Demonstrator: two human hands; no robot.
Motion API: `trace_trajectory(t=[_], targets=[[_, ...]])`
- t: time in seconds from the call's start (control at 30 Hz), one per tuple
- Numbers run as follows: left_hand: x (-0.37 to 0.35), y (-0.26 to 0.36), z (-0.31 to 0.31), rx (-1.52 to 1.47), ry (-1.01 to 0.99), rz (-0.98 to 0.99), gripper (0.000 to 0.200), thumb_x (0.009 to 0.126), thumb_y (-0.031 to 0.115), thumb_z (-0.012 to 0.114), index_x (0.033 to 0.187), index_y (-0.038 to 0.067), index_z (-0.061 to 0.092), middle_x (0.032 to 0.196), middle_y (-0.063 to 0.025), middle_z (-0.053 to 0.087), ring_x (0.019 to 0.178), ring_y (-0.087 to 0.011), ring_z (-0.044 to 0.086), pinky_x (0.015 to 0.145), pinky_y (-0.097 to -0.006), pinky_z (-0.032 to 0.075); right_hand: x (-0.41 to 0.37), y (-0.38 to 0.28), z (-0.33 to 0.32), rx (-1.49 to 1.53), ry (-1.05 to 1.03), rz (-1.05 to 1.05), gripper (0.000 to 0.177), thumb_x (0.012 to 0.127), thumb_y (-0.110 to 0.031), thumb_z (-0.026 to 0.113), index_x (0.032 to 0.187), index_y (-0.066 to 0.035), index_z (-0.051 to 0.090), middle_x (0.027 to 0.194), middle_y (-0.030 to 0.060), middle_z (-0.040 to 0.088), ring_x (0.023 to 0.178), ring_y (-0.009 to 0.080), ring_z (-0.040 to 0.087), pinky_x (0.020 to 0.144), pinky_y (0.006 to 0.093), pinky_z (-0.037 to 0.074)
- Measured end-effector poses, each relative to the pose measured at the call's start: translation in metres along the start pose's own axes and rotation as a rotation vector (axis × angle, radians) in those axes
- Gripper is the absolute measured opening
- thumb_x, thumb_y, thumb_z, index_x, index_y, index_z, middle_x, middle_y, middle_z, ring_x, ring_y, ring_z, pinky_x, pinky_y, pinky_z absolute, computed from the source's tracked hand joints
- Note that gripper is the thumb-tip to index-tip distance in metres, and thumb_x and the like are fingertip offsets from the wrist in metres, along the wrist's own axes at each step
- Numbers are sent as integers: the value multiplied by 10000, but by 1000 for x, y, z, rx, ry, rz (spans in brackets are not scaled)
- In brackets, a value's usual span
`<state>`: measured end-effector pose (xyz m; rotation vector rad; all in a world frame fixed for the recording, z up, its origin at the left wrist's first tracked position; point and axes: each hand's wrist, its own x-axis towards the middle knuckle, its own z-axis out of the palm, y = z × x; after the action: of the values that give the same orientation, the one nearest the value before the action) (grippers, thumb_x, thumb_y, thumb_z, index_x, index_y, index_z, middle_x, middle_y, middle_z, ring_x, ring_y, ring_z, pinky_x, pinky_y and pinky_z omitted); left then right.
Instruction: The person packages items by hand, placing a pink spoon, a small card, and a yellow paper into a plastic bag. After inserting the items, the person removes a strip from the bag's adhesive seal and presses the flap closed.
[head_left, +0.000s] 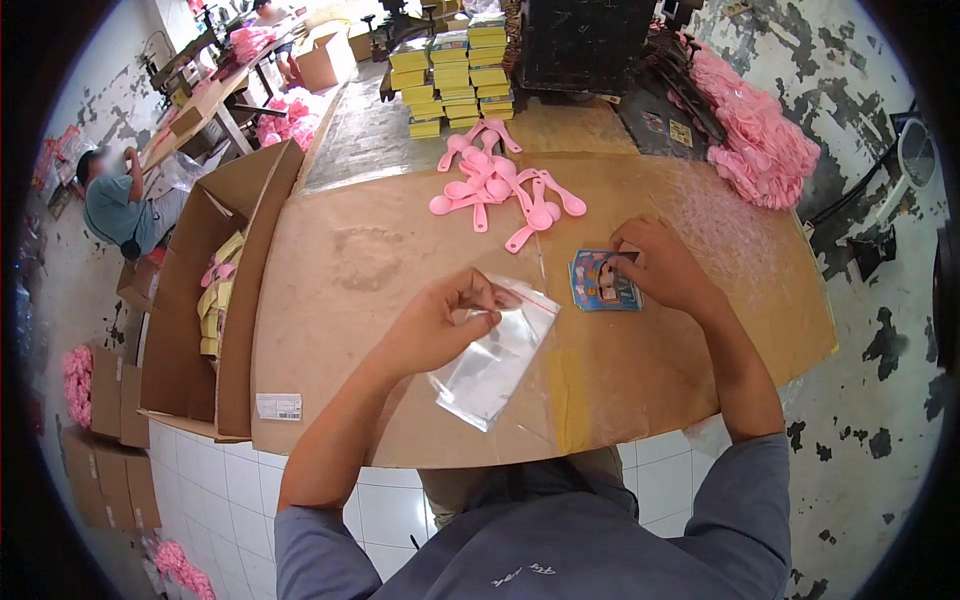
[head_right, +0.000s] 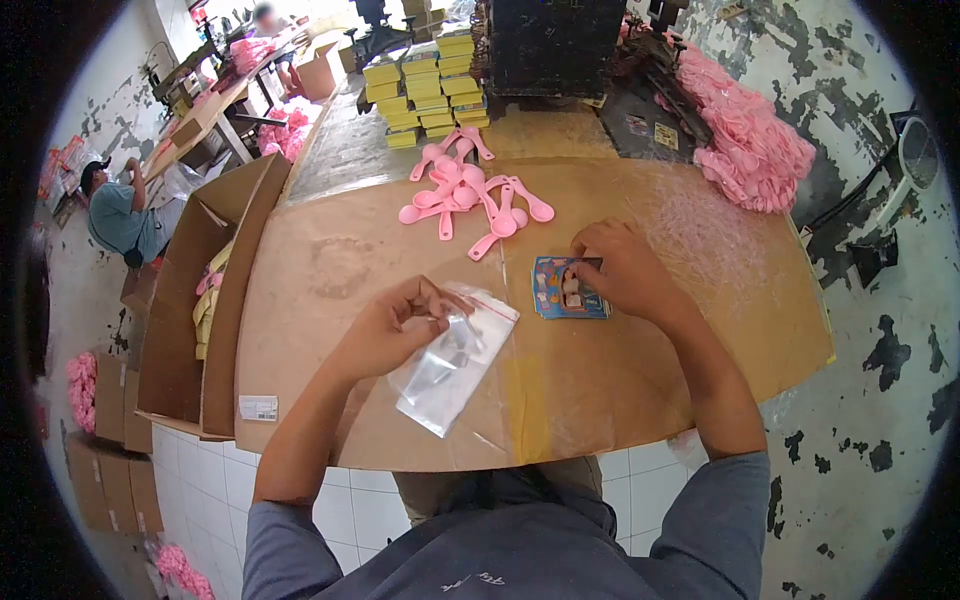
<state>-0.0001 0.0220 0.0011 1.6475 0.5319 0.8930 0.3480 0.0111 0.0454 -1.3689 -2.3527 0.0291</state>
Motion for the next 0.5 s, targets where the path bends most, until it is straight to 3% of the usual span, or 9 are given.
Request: trace_trajectory(t=[0.1, 0.2, 0.3, 0.5], targets=[[2, 9, -5, -266, -49, -257, 307, 976, -2, 646, 1238, 35, 490, 1071, -172, 748, 995, -207, 734, 855, -328, 579, 11, -36, -18, 457, -111, 246, 229, 877, -68, 744, 1090, -30, 670, 1049, 67, 692, 957, 179, 666, 833, 350, 514], [4, 18, 6, -306, 45, -284, 421, 984, 31, 675, 1341, 24, 452, 1024, -186, 759, 938, -210, 750, 852, -295, 571, 15, -62, -15, 949, -114, 263, 211, 929, -53, 709, 1134, -22, 666, 1076, 42, 690, 999, 101, 646, 836, 299, 517], [4, 17, 7, -230, 59, -301, 516, 965, 16, 697, 1408, 4, 434, 1009, -181, 768, 940, -193, 751, 839, -292, 571, 11, -62, 10, 962, 58, 228, 222, 941, -82, 702, 1151, -14, 682, 1059, 69, 723, 948, 102, 670, 837, 288, 547], [4, 13, 11, -182, 93, -317, 559, 925, 9, 749, 1407, -18, 467, 980, -173, 773, 925, -162, 747, 837, -276, 562, 5, -58, 25, 810, 147, 190, 206, 950, -37, 687, 1154, -9, 687, 1075, 51, 698, 948, 111, 666, 855, 285, 533]])
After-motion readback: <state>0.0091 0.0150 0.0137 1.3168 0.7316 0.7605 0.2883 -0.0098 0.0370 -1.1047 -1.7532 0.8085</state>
